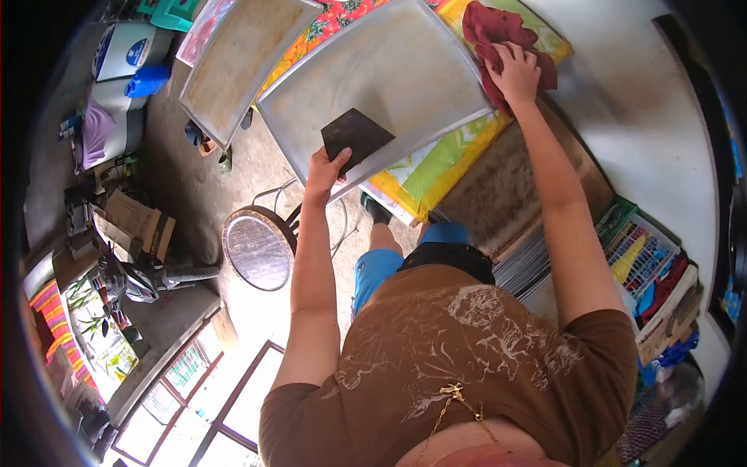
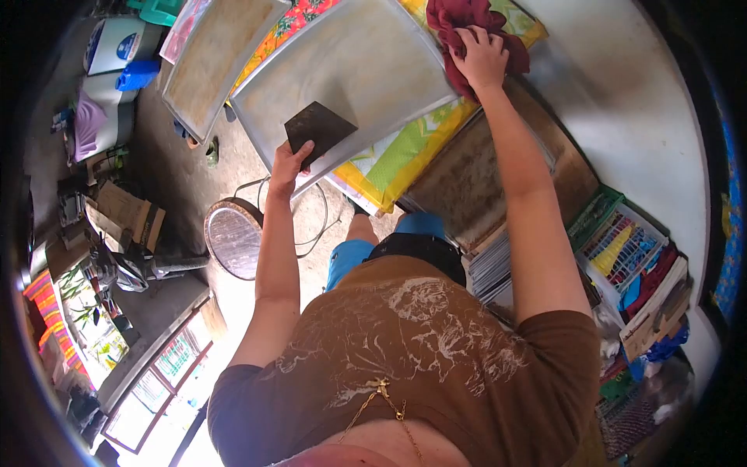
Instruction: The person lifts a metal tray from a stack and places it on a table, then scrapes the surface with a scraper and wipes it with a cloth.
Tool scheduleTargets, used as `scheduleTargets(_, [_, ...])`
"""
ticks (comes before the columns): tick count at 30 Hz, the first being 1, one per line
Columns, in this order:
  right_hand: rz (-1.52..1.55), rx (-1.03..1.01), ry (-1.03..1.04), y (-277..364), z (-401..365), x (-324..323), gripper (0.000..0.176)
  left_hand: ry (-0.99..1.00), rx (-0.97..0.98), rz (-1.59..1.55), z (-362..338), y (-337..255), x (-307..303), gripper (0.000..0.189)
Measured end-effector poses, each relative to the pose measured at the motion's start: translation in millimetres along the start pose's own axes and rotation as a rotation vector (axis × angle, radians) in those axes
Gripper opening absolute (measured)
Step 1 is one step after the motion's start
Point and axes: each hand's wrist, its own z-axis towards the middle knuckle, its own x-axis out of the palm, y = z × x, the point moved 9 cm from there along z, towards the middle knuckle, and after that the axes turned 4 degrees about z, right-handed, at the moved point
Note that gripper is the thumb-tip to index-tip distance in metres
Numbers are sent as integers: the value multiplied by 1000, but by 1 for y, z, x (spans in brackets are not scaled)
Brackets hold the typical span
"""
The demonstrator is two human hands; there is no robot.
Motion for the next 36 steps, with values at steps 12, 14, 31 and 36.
scheduleTargets(12, [678,260,-443,-74,15,-124,31,226,70,-99,115,-109,176,27])
scheduleTargets(14, [742,309,-503,-82,2,-152,32,274,48,-94,142,-112,217,27])
scheduleTargets(31, [1349,394,-51,80,25,-116,34,-679,411,804,11,-91,25,64])
scheduleTargets(36, [971,262,87,112,92,-25,42,-833,-84,704,-43,53,-116,70])
